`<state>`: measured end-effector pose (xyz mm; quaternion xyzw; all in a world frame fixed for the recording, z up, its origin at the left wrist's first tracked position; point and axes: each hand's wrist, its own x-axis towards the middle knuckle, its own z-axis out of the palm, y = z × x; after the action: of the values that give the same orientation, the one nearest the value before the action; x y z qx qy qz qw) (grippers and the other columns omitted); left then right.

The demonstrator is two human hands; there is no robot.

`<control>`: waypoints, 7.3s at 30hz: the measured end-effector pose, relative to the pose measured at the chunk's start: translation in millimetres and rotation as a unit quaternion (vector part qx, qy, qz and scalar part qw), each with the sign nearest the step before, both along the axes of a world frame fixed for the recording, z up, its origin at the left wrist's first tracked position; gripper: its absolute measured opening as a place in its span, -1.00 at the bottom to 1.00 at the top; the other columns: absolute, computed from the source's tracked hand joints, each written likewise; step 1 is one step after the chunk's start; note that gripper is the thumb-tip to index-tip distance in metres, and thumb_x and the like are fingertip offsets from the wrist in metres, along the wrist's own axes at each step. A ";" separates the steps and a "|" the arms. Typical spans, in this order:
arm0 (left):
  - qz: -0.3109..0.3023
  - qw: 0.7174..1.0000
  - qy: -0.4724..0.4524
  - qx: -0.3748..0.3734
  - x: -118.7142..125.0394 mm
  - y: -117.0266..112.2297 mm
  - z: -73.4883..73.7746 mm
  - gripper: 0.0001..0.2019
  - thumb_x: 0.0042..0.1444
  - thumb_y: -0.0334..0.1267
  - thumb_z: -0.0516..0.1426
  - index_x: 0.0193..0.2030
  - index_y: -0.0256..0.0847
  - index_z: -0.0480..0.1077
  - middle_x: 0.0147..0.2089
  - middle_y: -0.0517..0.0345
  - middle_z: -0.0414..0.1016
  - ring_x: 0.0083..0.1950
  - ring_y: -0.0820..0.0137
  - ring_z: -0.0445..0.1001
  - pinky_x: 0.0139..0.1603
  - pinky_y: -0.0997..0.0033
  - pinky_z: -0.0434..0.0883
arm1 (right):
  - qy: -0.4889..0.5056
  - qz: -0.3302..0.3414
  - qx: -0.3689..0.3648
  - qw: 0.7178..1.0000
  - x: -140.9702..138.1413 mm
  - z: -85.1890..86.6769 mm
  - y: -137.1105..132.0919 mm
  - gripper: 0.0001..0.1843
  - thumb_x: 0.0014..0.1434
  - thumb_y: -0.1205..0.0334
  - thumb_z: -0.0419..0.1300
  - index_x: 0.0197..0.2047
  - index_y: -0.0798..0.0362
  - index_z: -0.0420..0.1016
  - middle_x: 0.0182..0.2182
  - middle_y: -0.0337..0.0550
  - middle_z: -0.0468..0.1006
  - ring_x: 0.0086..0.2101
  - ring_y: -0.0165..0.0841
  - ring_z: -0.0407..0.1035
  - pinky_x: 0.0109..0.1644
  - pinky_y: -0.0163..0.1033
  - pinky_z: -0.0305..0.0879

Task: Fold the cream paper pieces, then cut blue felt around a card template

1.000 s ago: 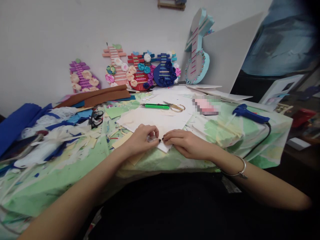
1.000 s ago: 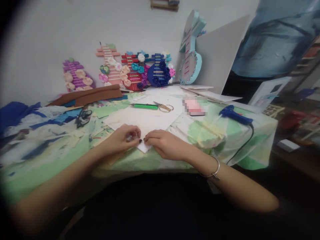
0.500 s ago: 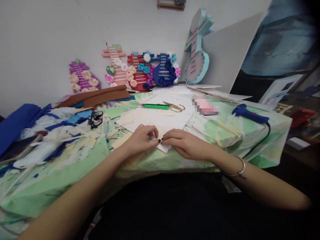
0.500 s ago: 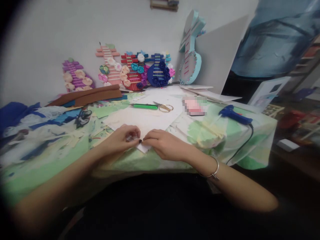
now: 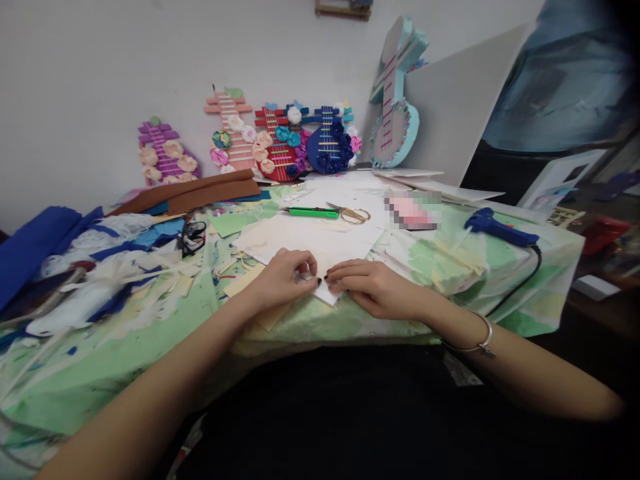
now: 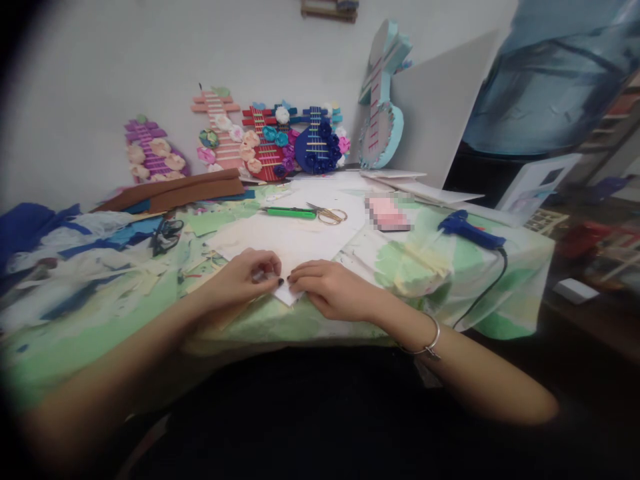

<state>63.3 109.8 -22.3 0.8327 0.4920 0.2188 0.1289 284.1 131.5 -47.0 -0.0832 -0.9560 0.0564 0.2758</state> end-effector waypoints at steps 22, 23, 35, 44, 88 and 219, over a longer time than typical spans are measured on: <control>-0.041 0.989 -0.096 -0.108 -5.9 -2.9 3.3 -0.91 0.00 -0.30 0.12 -0.39 -0.25 0.42 -0.40 0.18 0.44 -0.34 0.45 0.34 -0.28 0.45 0.27 | -0.005 -0.019 0.047 0.999 1.2 -1.0 -8.8 -0.62 0.12 0.53 -0.06 -0.05 0.15 0.41 -0.10 0.01 0.53 0.02 -0.29 0.34 0.09 -0.07 0.31; -0.041 0.988 -0.097 -0.109 -5.9 -2.8 2.9 -0.92 0.00 -0.31 0.11 -0.39 -0.25 0.42 -0.41 0.18 0.44 -0.34 0.45 0.33 -0.28 0.45 0.27 | -0.006 -0.018 0.049 0.999 1.3 -1.1 -8.8 -0.62 0.12 0.53 -0.06 -0.05 0.15 0.41 -0.10 0.02 0.53 0.02 -0.29 0.34 0.09 -0.08 0.31; -0.038 0.985 -0.116 -0.122 -4.4 -1.9 2.5 -0.92 -0.02 -0.29 0.12 -0.39 -0.25 0.40 -0.42 0.19 0.40 -0.38 0.47 0.29 -0.33 0.47 0.25 | -0.038 -0.026 0.053 0.998 -0.7 0.3 -10.1 -0.57 0.13 0.53 -0.04 0.05 0.16 0.38 -0.09 0.08 0.46 -0.03 -0.25 0.30 0.01 -0.07 0.31; -0.019 0.978 -0.155 -0.136 -3.1 -2.2 1.2 -0.88 -0.03 -0.28 0.13 -0.33 -0.23 0.35 -0.43 0.22 0.33 -0.40 0.48 0.28 -0.39 0.49 0.23 | -0.036 -0.018 0.052 0.998 -1.3 -1.5 -8.8 -0.56 0.10 0.55 -0.02 0.04 0.13 0.36 -0.09 0.04 0.45 -0.04 -0.27 0.28 0.01 -0.09 0.28; -0.050 0.985 -0.125 -0.107 -16.5 6.6 -3.0 -0.82 -0.06 -0.28 0.09 -0.26 -0.21 0.26 -0.31 0.19 0.28 -0.31 0.42 0.27 -0.27 0.38 0.30 | -0.071 -0.057 0.029 0.995 -6.1 6.2 -15.1 -0.61 0.13 0.53 -0.05 -0.01 0.16 0.40 -0.14 0.04 0.44 -0.12 -0.24 0.25 -0.04 -0.12 0.23; 0.032 0.892 -0.437 0.107 -29.7 30.2 7.8 -0.85 -0.21 -0.39 0.29 -0.39 -0.26 0.56 -0.28 0.04 0.62 -0.22 0.26 0.57 -0.10 0.30 0.49 | 0.336 0.005 -0.431 0.837 -46.7 28.3 78.4 -0.84 -0.19 0.34 0.35 -0.44 0.12 0.55 -0.45 -0.22 0.59 -0.40 -0.43 0.46 -0.23 -0.29 0.39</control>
<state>33.6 140.1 -14.6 0.6453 0.3859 0.6164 0.2339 237.3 209.9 -18.7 -0.1646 -0.6837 0.4887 0.5163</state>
